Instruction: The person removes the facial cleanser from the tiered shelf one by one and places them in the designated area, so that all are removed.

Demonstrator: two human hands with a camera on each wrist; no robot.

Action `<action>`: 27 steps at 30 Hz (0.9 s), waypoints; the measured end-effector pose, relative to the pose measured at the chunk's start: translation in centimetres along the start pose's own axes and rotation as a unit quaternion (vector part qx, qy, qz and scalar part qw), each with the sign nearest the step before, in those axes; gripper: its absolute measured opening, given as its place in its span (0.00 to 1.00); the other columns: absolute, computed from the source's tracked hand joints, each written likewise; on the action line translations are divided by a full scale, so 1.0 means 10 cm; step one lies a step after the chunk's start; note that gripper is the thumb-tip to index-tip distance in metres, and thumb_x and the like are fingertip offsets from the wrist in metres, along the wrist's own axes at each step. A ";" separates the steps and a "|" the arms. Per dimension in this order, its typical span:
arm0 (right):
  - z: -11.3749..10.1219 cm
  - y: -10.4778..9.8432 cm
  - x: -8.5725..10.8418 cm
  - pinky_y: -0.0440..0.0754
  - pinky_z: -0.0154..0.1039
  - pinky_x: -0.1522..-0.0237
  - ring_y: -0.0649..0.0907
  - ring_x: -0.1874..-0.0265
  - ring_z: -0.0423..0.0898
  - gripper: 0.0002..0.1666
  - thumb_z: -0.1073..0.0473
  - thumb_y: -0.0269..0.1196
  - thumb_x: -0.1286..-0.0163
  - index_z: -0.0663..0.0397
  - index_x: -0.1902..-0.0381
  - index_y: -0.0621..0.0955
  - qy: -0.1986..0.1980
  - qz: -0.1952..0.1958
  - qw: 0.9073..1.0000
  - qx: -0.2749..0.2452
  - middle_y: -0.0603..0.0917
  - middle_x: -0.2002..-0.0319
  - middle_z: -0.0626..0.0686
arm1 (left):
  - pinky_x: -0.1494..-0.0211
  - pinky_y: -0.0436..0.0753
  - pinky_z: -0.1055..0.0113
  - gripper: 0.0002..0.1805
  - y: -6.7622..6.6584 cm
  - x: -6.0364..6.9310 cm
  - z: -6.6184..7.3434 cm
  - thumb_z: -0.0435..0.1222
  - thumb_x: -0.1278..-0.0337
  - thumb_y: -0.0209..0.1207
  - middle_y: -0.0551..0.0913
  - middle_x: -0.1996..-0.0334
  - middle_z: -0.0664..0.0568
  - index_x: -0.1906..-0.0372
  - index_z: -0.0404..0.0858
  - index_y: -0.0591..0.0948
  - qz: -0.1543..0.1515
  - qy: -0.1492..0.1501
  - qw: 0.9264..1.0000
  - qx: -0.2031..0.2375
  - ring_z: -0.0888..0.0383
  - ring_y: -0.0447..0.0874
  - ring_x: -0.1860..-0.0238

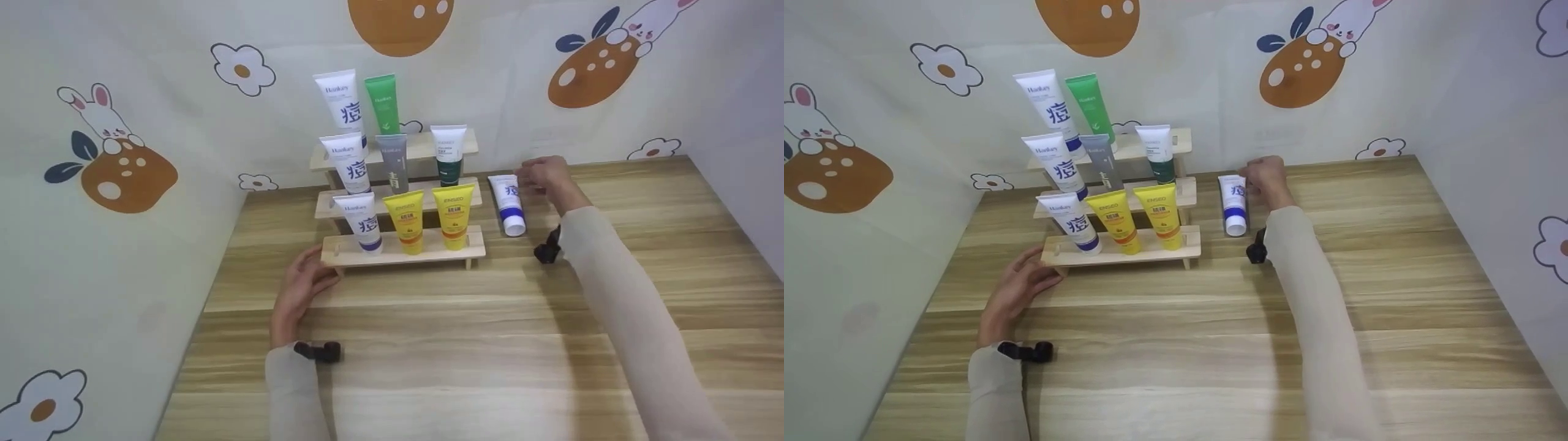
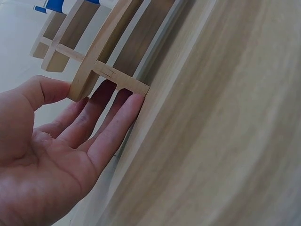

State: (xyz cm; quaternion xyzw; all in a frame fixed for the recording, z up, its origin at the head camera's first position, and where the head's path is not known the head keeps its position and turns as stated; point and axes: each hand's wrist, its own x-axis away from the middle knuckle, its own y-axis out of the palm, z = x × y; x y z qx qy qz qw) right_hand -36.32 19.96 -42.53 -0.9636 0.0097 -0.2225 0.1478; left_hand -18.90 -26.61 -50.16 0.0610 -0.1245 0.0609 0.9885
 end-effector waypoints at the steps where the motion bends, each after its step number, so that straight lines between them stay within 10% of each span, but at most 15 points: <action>1: -0.06 -0.01 0.03 0.78 0.48 0.31 0.77 0.36 0.54 0.34 0.55 0.61 0.27 0.60 0.27 0.67 -0.009 -0.002 1.000 0.007 0.74 0.32 0.61 | 0.43 0.89 0.58 0.25 0.00 0.00 0.00 0.29 0.25 0.46 0.75 0.40 0.35 0.27 0.36 0.64 -0.001 -0.001 1.000 -0.003 0.53 0.87 0.54; 27: -1.47 0.40 0.83 0.80 0.43 0.32 0.76 0.35 0.51 0.30 0.46 0.63 0.29 0.48 0.33 0.75 -0.222 -0.053 0.972 0.057 0.76 0.34 0.51 | 0.42 0.89 0.58 0.25 -0.01 0.01 0.00 0.33 0.24 0.49 0.79 0.45 0.36 0.27 0.38 0.64 -0.002 -0.006 1.000 0.004 0.52 0.87 0.53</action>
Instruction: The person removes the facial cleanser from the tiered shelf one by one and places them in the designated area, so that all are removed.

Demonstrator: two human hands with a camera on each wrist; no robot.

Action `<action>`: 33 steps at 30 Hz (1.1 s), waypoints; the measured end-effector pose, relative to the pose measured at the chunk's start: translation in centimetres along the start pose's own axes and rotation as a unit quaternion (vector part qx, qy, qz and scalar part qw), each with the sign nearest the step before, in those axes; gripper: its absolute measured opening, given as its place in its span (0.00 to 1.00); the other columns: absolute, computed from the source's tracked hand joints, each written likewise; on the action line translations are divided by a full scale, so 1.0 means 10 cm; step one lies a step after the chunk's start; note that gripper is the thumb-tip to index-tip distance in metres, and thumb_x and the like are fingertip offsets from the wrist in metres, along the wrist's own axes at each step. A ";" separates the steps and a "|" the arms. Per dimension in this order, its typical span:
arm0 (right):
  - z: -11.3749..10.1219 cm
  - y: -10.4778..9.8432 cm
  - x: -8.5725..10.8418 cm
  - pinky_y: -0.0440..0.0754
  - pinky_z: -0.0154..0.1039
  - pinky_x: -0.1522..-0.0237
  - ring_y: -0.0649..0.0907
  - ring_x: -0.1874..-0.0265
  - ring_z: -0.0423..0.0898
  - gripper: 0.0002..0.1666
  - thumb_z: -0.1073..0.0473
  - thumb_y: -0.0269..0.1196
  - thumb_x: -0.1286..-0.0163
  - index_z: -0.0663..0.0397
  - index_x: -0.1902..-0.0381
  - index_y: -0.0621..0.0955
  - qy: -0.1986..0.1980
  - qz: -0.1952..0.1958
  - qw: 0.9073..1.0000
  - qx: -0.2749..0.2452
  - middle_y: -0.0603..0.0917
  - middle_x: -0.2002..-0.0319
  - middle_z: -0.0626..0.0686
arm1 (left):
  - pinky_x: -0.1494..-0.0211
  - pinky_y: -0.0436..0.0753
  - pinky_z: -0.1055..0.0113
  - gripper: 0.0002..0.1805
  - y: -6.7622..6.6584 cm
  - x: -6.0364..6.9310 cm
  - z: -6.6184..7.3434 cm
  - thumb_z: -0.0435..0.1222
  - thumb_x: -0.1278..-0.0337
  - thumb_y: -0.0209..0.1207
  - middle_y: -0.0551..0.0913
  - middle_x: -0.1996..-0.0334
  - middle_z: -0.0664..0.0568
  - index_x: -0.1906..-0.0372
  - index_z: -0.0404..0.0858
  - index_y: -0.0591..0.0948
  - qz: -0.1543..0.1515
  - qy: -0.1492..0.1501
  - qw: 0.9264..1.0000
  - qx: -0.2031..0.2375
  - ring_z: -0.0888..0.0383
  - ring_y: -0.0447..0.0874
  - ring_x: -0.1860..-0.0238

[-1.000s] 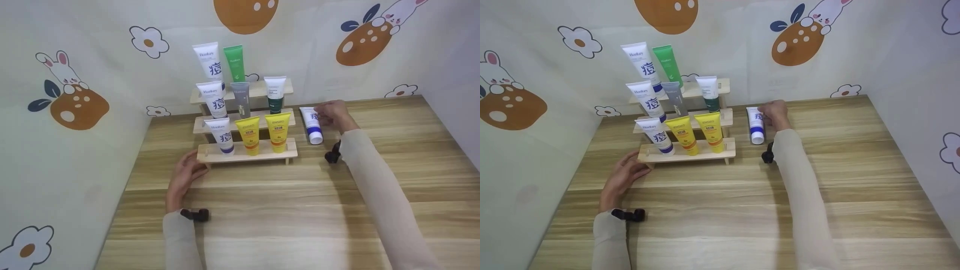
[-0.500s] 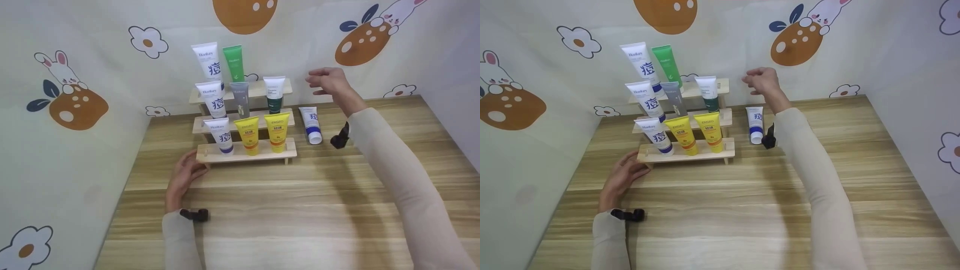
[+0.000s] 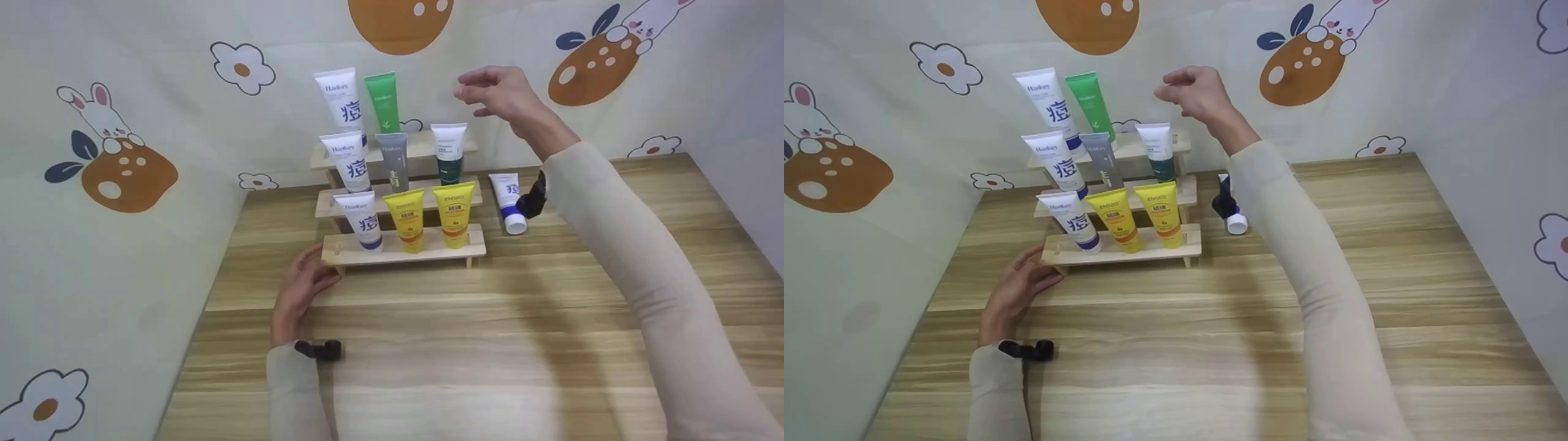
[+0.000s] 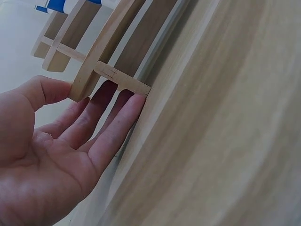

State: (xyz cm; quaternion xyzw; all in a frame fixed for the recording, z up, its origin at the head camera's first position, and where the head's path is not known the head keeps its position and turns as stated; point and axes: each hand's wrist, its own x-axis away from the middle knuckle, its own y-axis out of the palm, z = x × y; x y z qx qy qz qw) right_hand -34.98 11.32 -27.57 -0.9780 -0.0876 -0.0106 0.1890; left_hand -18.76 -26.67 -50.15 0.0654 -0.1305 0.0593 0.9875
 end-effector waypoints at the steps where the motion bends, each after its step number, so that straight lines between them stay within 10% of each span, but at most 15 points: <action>1: -0.05 0.03 0.00 0.80 0.43 0.32 0.77 0.35 0.51 0.30 0.46 0.63 0.29 0.48 0.33 0.75 -0.006 -0.004 1.000 0.005 0.76 0.34 0.51 | 0.41 0.89 0.58 0.25 0.00 0.00 0.00 0.34 0.24 0.49 0.79 0.45 0.36 0.27 0.38 0.64 0.000 0.000 1.000 -0.001 0.52 0.87 0.53; 16: -0.53 0.46 -0.02 0.80 0.37 0.33 0.77 0.38 0.43 0.30 0.48 0.65 0.31 0.45 0.33 0.75 -0.034 -0.029 0.999 -0.003 0.77 0.35 0.47 | 0.39 0.88 0.57 0.25 0.00 0.00 0.00 0.34 0.24 0.47 0.73 0.36 0.35 0.27 0.39 0.64 0.002 -0.004 1.000 -0.009 0.49 0.83 0.46; 33: -0.54 0.71 -0.14 0.81 0.37 0.35 0.76 0.39 0.46 0.26 0.48 0.65 0.30 0.45 0.36 0.78 0.001 -0.016 1.000 -0.024 0.78 0.37 0.47 | 0.40 0.88 0.58 0.27 0.01 -0.01 -0.01 0.31 0.26 0.46 0.76 0.41 0.33 0.26 0.37 0.62 0.003 -0.001 1.000 -0.002 0.52 0.86 0.50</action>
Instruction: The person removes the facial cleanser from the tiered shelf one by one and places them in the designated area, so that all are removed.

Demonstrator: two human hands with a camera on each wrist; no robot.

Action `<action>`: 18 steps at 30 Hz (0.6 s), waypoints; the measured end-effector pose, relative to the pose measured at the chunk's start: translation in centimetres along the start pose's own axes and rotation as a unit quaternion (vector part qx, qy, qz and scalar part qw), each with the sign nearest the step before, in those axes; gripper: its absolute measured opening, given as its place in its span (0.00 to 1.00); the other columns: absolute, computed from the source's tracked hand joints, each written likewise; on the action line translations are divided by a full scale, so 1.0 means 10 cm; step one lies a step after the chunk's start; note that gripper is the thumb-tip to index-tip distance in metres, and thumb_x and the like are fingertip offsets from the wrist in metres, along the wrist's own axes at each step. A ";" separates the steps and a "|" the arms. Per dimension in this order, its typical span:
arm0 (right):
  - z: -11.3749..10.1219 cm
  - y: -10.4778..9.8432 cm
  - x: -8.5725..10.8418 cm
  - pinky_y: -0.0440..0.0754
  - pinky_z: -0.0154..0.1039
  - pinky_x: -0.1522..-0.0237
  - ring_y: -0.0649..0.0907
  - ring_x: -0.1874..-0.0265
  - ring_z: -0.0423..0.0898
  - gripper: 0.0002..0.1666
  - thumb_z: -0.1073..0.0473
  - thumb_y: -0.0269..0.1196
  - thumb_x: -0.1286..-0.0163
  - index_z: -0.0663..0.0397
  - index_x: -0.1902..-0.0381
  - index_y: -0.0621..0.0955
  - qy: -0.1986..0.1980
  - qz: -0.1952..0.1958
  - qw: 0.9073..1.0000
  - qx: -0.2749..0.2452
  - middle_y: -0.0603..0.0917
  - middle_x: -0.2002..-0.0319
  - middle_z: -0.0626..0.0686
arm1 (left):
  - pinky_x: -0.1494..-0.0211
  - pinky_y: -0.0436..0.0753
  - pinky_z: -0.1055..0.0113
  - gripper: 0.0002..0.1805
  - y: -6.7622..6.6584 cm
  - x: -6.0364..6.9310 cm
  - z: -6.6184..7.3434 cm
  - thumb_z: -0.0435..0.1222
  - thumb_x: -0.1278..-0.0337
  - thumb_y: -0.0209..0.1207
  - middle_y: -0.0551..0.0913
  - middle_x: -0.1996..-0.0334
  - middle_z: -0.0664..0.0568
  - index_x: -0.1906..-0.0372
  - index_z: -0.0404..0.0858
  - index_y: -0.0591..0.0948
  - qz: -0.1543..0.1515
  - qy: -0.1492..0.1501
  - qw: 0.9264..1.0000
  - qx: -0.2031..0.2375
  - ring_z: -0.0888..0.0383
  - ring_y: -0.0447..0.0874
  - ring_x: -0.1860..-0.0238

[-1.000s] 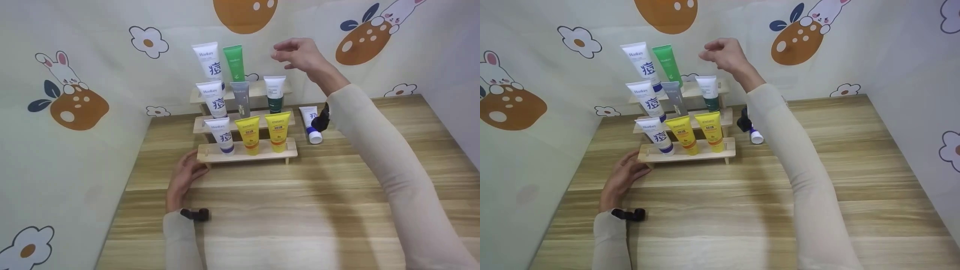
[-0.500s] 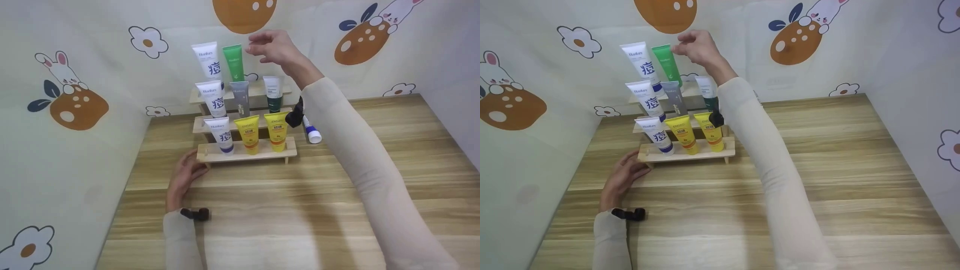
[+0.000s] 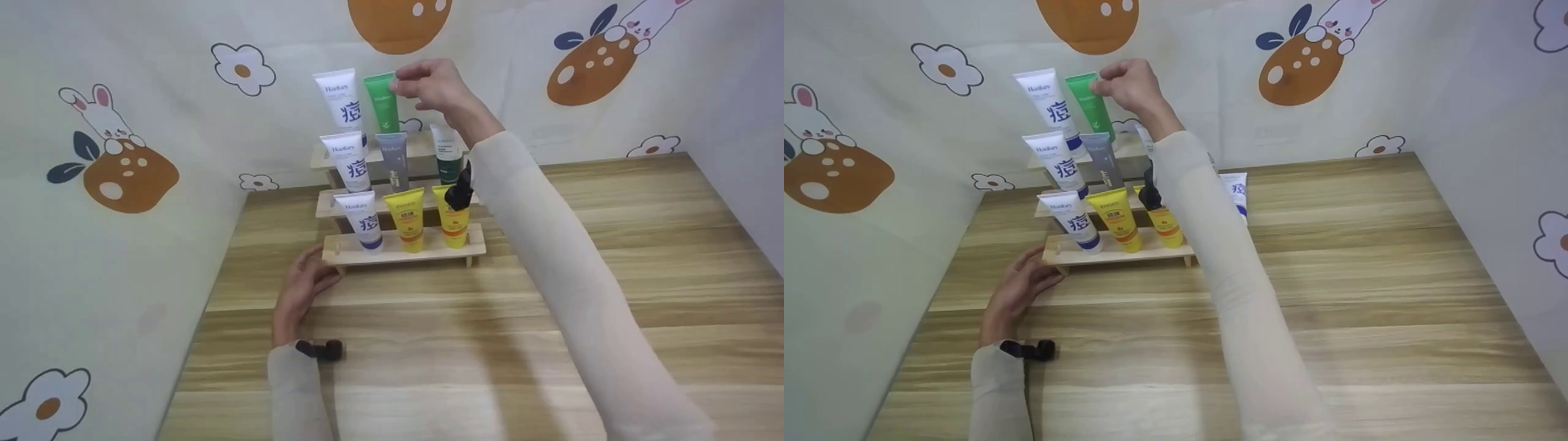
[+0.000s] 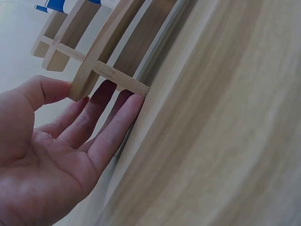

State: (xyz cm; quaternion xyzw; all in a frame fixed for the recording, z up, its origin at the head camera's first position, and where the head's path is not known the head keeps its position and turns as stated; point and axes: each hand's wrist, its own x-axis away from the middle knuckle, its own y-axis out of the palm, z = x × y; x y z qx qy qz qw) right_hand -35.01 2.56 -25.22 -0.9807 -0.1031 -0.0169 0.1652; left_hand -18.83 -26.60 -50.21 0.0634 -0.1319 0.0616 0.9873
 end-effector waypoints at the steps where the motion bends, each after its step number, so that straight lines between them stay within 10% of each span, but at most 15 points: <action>1: 0.01 0.02 -0.01 0.81 0.37 0.35 0.76 0.39 0.46 0.26 0.48 0.65 0.30 0.45 0.36 0.78 0.002 0.000 1.000 0.000 0.78 0.37 0.47 | 0.40 0.88 0.58 0.26 0.00 0.00 0.00 0.31 0.25 0.46 0.76 0.41 0.33 0.26 0.37 0.62 -0.001 0.000 1.000 -0.002 0.52 0.86 0.50; 18: 0.05 0.16 -0.06 0.81 0.34 0.39 0.78 0.44 0.44 0.22 0.55 0.68 0.33 0.43 0.41 0.82 0.007 0.021 1.000 -0.021 0.82 0.41 0.46 | 0.37 0.86 0.57 0.26 -0.01 0.00 0.01 0.31 0.26 0.47 0.73 0.37 0.33 0.27 0.39 0.65 -0.003 -0.009 1.000 -0.006 0.49 0.84 0.47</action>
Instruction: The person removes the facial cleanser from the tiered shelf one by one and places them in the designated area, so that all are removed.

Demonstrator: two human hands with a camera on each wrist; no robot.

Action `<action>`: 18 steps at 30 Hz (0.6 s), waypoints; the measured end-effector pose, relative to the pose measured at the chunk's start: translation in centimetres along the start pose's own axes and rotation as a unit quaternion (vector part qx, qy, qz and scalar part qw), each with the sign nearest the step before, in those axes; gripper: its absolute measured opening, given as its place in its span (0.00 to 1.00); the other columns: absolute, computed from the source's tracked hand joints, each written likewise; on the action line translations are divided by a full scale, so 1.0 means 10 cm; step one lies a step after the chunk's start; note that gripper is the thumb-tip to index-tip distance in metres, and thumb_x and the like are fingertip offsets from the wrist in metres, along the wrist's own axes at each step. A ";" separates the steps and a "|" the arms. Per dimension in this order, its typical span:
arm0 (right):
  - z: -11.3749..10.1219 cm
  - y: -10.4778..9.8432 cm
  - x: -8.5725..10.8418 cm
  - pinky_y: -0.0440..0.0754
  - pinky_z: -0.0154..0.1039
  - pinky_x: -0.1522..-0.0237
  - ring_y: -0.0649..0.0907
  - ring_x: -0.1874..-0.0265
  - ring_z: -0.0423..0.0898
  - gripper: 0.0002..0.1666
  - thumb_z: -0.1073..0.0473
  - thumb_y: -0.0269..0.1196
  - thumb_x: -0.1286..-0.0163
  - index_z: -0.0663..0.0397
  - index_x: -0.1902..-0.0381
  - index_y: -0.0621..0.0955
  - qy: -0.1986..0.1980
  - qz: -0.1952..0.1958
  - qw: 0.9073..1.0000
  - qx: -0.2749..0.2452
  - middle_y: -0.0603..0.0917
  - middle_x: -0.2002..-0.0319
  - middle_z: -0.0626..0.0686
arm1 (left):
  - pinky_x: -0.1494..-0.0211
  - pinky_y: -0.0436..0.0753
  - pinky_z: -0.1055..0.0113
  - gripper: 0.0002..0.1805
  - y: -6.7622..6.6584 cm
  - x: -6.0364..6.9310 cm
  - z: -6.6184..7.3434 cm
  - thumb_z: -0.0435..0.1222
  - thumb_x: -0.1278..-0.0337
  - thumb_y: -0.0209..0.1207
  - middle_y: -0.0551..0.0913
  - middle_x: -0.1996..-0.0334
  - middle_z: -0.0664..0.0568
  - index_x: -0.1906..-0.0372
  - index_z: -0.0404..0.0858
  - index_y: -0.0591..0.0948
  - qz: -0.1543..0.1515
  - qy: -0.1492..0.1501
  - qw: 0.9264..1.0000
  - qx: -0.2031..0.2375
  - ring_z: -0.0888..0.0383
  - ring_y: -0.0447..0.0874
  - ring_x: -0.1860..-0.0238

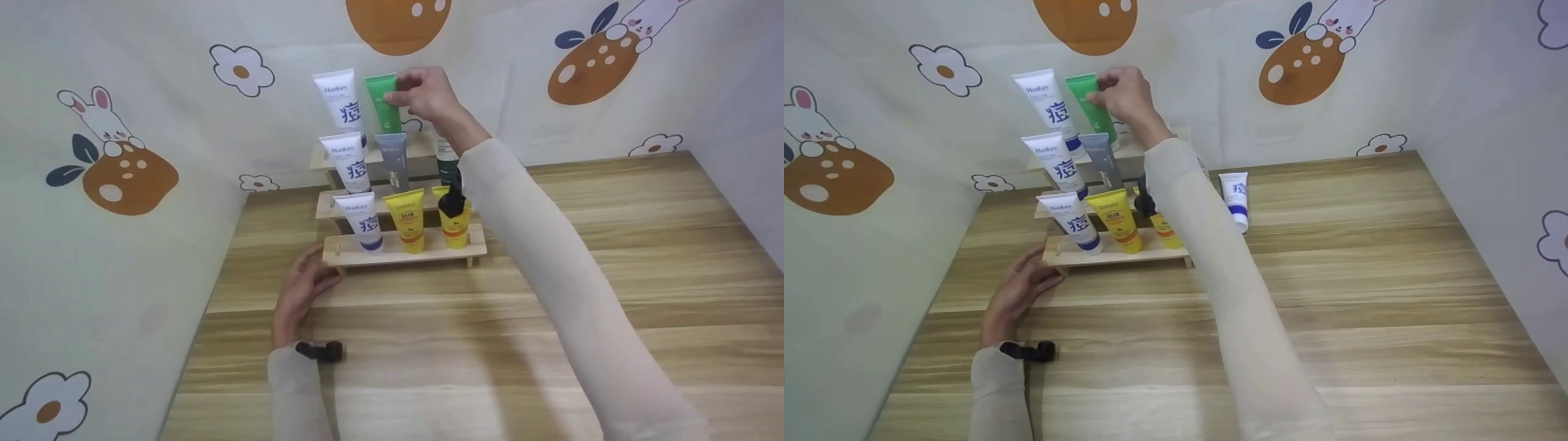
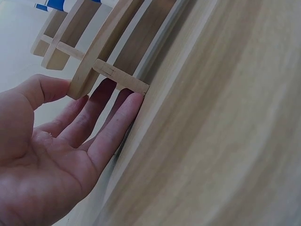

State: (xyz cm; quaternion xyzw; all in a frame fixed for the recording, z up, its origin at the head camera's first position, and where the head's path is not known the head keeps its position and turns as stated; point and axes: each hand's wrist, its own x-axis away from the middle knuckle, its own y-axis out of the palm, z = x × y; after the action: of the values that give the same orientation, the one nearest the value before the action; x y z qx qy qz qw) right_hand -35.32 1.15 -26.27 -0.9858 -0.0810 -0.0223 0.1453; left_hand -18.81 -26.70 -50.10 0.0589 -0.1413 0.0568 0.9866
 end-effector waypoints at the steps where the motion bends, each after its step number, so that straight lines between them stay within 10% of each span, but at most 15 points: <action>1: 0.00 -0.01 0.00 0.81 0.35 0.39 0.78 0.44 0.44 0.21 0.55 0.68 0.33 0.43 0.42 0.82 -0.005 0.001 1.000 0.000 0.81 0.42 0.46 | 0.37 0.86 0.57 0.26 0.00 0.00 0.00 0.31 0.26 0.47 0.73 0.37 0.34 0.27 0.39 0.64 -0.002 0.001 1.000 0.001 0.49 0.84 0.47; 18: 0.06 -0.52 0.13 0.82 0.40 0.35 0.79 0.46 0.42 0.20 0.54 0.65 0.30 0.49 0.42 0.81 -0.054 0.010 0.998 0.010 0.80 0.49 0.45 | 0.38 0.87 0.56 0.27 -0.01 -0.02 0.00 0.30 0.26 0.47 0.75 0.39 0.34 0.26 0.38 0.63 -0.011 0.011 1.000 0.014 0.49 0.85 0.49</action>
State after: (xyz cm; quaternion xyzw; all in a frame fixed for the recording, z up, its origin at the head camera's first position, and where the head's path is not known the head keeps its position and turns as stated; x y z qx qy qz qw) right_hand -34.86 6.41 -25.32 -0.9848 -0.0788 0.0331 0.1509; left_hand -18.95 -26.82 -50.15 0.0734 -0.1295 0.0490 0.9877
